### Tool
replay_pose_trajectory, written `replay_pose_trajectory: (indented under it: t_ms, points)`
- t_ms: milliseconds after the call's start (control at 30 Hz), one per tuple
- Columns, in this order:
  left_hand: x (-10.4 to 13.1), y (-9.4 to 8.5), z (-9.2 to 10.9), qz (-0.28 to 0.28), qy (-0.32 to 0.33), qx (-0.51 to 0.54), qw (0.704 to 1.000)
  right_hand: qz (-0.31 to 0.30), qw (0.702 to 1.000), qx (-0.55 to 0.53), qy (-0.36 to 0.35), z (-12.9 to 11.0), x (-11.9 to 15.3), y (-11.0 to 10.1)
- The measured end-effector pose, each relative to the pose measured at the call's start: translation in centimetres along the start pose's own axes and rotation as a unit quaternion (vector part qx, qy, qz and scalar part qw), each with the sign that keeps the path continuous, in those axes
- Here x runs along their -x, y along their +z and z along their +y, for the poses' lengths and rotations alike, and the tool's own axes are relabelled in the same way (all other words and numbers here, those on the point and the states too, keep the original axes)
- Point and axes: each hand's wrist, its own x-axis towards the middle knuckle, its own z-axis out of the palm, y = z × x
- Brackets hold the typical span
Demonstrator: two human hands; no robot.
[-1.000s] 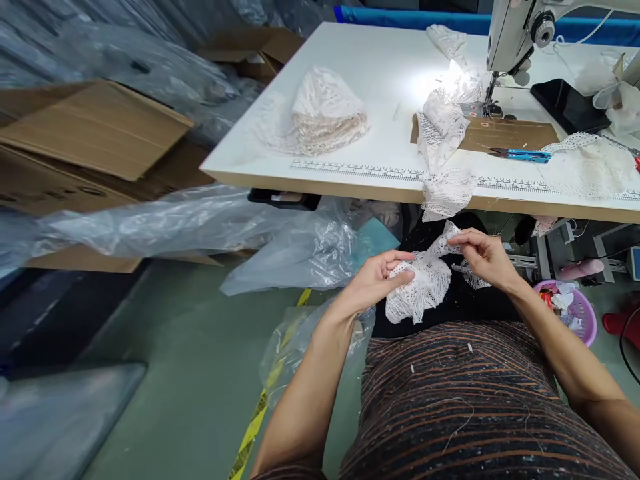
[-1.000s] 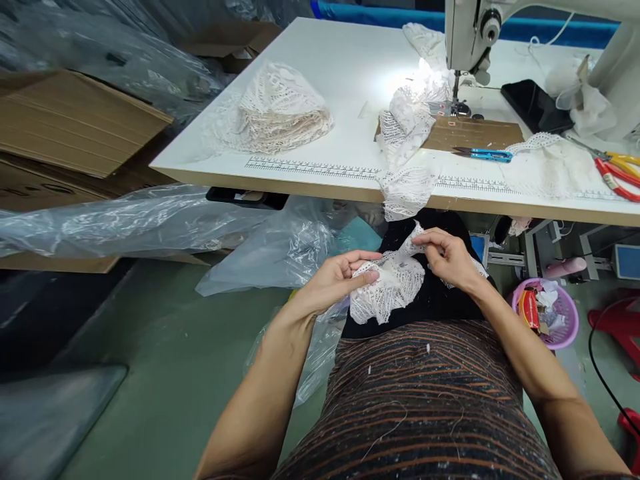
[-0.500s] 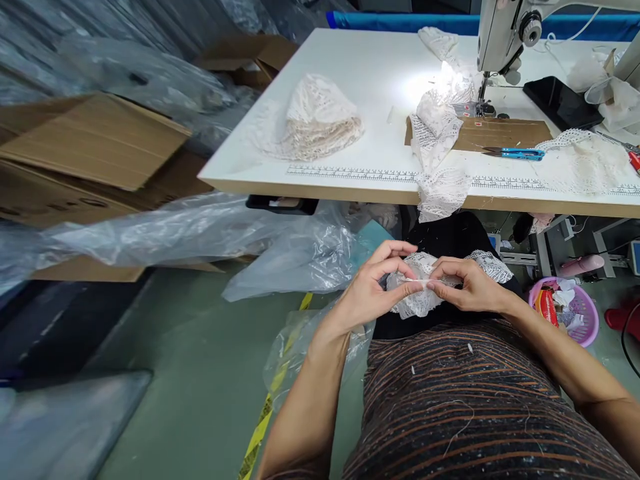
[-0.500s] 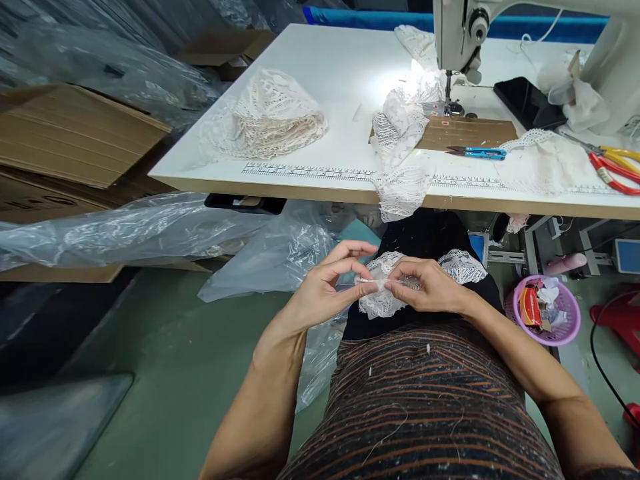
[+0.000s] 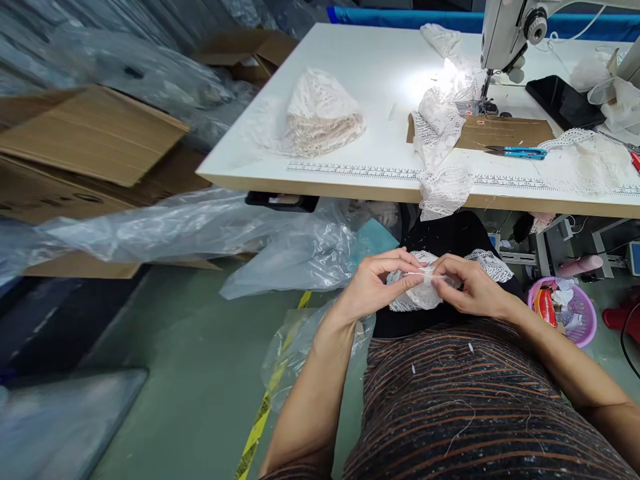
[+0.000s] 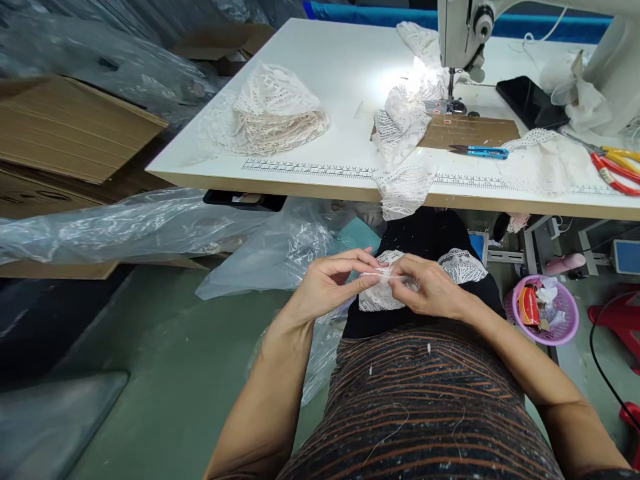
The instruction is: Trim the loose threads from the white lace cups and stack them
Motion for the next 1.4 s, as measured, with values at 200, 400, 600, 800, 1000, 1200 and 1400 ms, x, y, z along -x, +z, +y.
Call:
replay_pose_trajectory:
  t_ms: [200, 400, 600, 800, 1000, 1200, 1400]
  points:
    - [0.2, 0.1, -0.1, 0.056, -0.067, 0.068, 0.994, 0.108, 0.977, -0.137, 0.126, 0.7, 0.1, 0.9]
    - [0.2, 0.6, 0.0, 0.084, -0.093, 0.130, 0.984, 0.144, 0.954, -0.184, 0.190, -0.2, -0.4, 1.3]
    - [0.0, 0.7, 0.1, 0.096, -0.125, 0.131, 0.979, 0.151, 0.945, -0.202, 0.208, -0.7, -0.6, 1.3]
    - [0.0, 0.6, -0.2, 0.103, -0.135, 0.125, 0.978, 0.176, 0.946, -0.193, 0.192, 0.0, -0.4, 1.4]
    - [1.2, 0.1, -1.1, -0.030, -0.163, 0.091, 0.982, 0.167, 0.962, -0.137, 0.165, 0.9, 0.1, 1.4]
    - [0.8, -0.8, -4.5, 0.067, -0.158, 0.033, 0.985, 0.203, 0.940, -0.175, 0.213, 4.7, -0.3, 2.1]
    - [-0.9, -1.0, -7.6, 0.108, -0.132, -0.033, 0.985, 0.188, 0.937, -0.133, 0.263, 7.7, 0.4, 1.8]
